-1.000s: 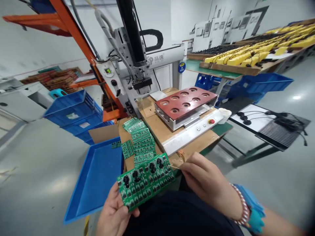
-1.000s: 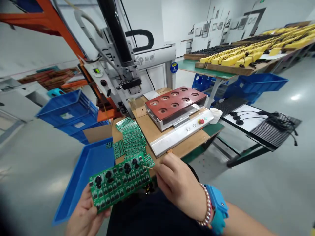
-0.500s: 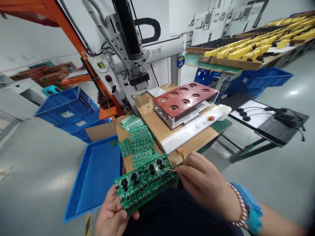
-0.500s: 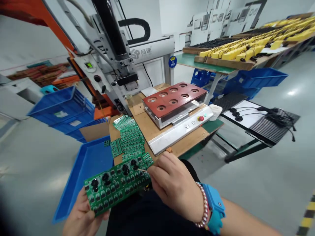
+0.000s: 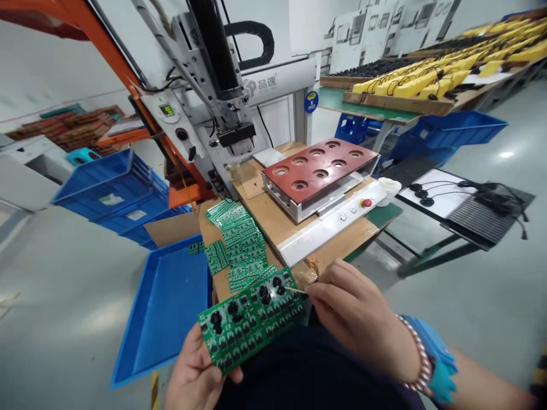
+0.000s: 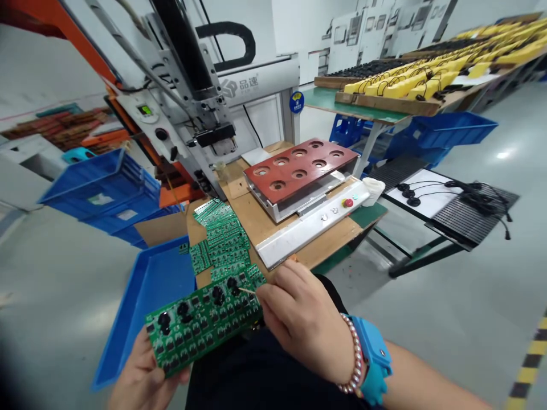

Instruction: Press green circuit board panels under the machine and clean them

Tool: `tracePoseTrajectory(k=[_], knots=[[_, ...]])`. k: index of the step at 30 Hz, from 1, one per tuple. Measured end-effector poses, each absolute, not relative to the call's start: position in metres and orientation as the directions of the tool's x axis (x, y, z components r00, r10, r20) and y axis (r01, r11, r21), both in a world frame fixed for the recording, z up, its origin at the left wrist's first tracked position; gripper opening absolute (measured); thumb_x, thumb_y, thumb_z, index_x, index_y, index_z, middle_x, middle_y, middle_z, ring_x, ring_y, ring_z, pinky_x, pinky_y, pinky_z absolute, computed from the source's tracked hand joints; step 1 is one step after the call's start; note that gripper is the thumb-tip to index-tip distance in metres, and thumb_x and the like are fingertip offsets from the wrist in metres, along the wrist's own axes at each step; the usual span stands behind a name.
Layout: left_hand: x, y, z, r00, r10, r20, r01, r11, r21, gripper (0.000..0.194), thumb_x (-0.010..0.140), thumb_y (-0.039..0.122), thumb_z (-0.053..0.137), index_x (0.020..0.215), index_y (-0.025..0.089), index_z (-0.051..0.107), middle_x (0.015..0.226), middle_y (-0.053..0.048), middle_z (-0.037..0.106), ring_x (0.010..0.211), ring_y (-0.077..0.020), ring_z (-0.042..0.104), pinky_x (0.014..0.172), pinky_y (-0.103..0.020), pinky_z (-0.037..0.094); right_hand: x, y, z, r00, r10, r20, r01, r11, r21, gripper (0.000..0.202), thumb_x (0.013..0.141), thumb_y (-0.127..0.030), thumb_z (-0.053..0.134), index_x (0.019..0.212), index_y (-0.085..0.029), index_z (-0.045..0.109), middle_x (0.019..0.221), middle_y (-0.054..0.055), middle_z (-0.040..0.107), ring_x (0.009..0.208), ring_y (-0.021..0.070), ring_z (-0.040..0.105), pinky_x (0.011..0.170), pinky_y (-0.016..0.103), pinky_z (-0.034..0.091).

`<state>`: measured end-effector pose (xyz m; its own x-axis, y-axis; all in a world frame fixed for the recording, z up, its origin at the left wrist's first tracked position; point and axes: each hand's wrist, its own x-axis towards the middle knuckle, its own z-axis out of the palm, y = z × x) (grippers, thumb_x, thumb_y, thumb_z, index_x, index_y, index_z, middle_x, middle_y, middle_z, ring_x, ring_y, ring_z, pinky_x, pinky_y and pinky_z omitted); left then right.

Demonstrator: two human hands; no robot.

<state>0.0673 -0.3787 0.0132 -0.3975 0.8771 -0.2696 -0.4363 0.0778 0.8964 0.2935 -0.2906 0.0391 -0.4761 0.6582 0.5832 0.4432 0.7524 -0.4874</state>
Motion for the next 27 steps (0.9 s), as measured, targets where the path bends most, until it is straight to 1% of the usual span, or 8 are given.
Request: tracePoseTrajectory(k=[5,14,19,22,27], knots=[[0.0672,-0.3794,0.0119,-0.422,0.859,-0.288,-0.437,0.085,0.895,0.058,0.041,0.028,0.086,0.095,0.03,0.067,0.068,0.004,0.071,0.042,-0.0121,0.054,0.038,-0.022,0.045,0.2915,-0.2908,0.0398,-0.499,0.651,0.572,0.445,0.759,-0.475,0.013,0.081,-0.009,0.051,0.09,-0.016,0.058,0.073,0.003,0.049,0.07,0.0127,0.039,0.063,0.028,0.034],[0.0702,-0.3783,0.0161,-0.431,0.85,-0.303,-0.452,0.087,0.888,0.058,0.039,0.031,0.086,0.093,0.029,0.067,0.07,0.003,0.072,0.041,-0.0117,0.054,0.037,-0.022,0.044,0.2909,-0.2936,0.0405,-0.512,0.644,0.568,0.444,0.765,-0.467,0.013,0.08,-0.008,0.051,0.088,-0.016,0.058,0.073,0.003,0.049,0.07,0.0126,0.038,0.063,0.028,0.034],[0.0645,-0.3803,0.01,-0.402,0.874,-0.272,-0.443,0.074,0.894,0.058,0.04,0.03,0.086,0.095,0.028,0.067,0.068,0.002,0.071,0.041,-0.0131,0.054,0.037,-0.024,0.044,0.2915,-0.2939,0.0411,-0.499,0.636,0.589,0.454,0.77,-0.448,0.012,0.08,-0.008,0.051,0.087,-0.016,0.058,0.072,0.002,0.048,0.069,0.0124,0.037,0.062,0.027,0.032],[0.0652,-0.3805,0.0118,-0.418,0.865,-0.276,-0.441,0.073,0.894,0.062,0.04,0.028,0.086,0.098,0.028,0.066,0.07,0.002,0.071,0.042,-0.013,0.054,0.037,-0.023,0.044,0.291,-0.2944,0.0427,-0.51,0.632,0.584,0.452,0.774,-0.443,0.013,0.081,-0.009,0.05,0.089,-0.016,0.058,0.072,0.002,0.048,0.07,0.0125,0.038,0.063,0.027,0.033],[0.0638,-0.3816,0.0131,-0.399,0.874,-0.278,-0.431,0.089,0.898,0.054,0.045,0.027,0.084,0.097,0.032,0.067,0.069,0.004,0.07,0.043,-0.0121,0.054,0.039,-0.023,0.044,0.2909,-0.2957,0.044,-0.512,0.627,0.587,0.448,0.778,-0.44,0.013,0.082,-0.01,0.048,0.088,-0.017,0.058,0.072,0.002,0.049,0.069,0.0124,0.038,0.062,0.027,0.033]])
